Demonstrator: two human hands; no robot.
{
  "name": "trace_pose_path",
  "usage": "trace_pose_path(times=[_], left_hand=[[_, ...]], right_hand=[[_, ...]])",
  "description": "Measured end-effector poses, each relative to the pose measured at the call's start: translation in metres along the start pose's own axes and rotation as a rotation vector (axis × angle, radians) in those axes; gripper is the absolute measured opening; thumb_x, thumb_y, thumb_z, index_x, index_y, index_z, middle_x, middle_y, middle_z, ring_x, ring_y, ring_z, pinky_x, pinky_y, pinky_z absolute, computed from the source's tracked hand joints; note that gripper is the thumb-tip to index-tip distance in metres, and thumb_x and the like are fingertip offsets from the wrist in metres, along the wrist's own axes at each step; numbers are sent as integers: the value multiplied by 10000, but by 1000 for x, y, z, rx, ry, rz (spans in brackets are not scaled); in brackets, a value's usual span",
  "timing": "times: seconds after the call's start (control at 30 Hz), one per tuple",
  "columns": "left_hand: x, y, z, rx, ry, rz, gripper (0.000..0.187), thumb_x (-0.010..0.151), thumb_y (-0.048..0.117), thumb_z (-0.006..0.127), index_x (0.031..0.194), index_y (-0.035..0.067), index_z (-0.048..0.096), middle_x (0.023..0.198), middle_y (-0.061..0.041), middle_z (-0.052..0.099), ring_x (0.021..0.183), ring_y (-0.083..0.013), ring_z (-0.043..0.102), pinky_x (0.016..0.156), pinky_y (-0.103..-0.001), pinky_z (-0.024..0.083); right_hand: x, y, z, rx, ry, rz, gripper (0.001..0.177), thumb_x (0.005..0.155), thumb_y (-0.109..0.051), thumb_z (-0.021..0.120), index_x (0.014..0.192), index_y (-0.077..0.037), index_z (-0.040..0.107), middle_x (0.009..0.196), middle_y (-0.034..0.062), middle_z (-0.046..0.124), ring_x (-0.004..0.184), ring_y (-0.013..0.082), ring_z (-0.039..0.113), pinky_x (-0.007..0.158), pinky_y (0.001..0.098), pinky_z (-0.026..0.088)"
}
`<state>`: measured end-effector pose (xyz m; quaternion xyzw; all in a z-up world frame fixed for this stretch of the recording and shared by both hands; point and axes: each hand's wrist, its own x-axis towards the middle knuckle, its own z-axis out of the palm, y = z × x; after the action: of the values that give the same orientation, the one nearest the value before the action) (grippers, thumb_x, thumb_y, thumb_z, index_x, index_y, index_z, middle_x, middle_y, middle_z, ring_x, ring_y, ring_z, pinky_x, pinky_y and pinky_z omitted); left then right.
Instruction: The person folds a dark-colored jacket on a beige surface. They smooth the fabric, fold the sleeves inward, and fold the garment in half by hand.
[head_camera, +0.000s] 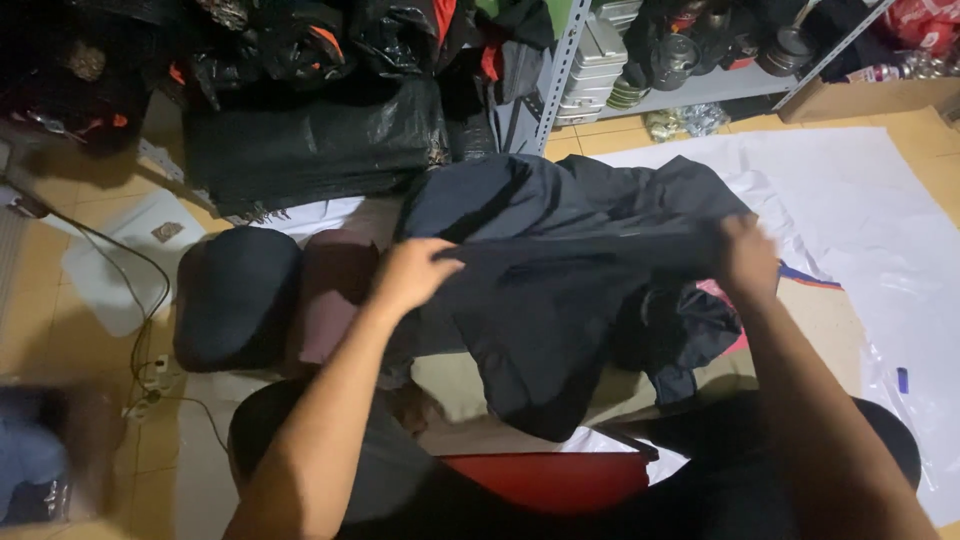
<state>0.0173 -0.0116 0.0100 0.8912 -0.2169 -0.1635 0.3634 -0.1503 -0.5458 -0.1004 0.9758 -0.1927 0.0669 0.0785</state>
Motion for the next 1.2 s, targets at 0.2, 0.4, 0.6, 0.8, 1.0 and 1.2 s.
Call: trace_pose_path(times=[0.2,0.4,0.6,0.8,1.0,1.2], left_hand=[[45,-87,-4,138,354,-218,312,968,298,614,1229,192,750,1178,-100,739,1171,-322,676,994,-483,522],[52,-118,-29,-66,760,-210,336,954,60,588,1263,54,719,1254,-229,692,1235,-419,609,1078,-506,444],[59,-132,-35,-417,740,-415,388,1011,230,499,1356,144,656,1308,-121,675,1267,-288,612,1084,-479,451],[45,-100,-21,-134,277,-259,460,913,146,613,1353,13,628,1349,-269,625,1331,-430,541,1107,-521,430],[25,-71,36,273,-92,-186,888,683,183,876,1498,236,525,1432,-216,506,1335,-432,549,1054,-544,502],[13,-47,65,415,-196,-208,1324,740,171,933,1683,197,5,1698,-303,0,1530,-506,210,1187,-695,261]], right_hand=[[-55,-92,-39,91,-826,-164,300,807,-352,729,954,-108,823,857,113,808,914,270,803,768,391,588],[-60,-69,-8,-80,-318,-299,367,746,-290,726,1106,-243,778,1086,126,751,957,344,763,790,448,617],[-82,-70,6,-183,307,-357,453,939,-188,612,1388,-186,549,1214,173,612,926,282,699,727,374,530],[-104,-168,-138,495,-899,-163,690,847,-673,602,1304,-164,696,1345,149,715,1296,386,633,1057,571,497],[-59,-150,-33,10,-578,-124,1248,647,-766,831,1636,-294,233,1581,255,377,1487,413,382,1108,663,374],[-42,-108,56,408,-464,-26,569,949,-407,685,1462,-205,542,1380,243,589,1203,464,664,973,599,546]])
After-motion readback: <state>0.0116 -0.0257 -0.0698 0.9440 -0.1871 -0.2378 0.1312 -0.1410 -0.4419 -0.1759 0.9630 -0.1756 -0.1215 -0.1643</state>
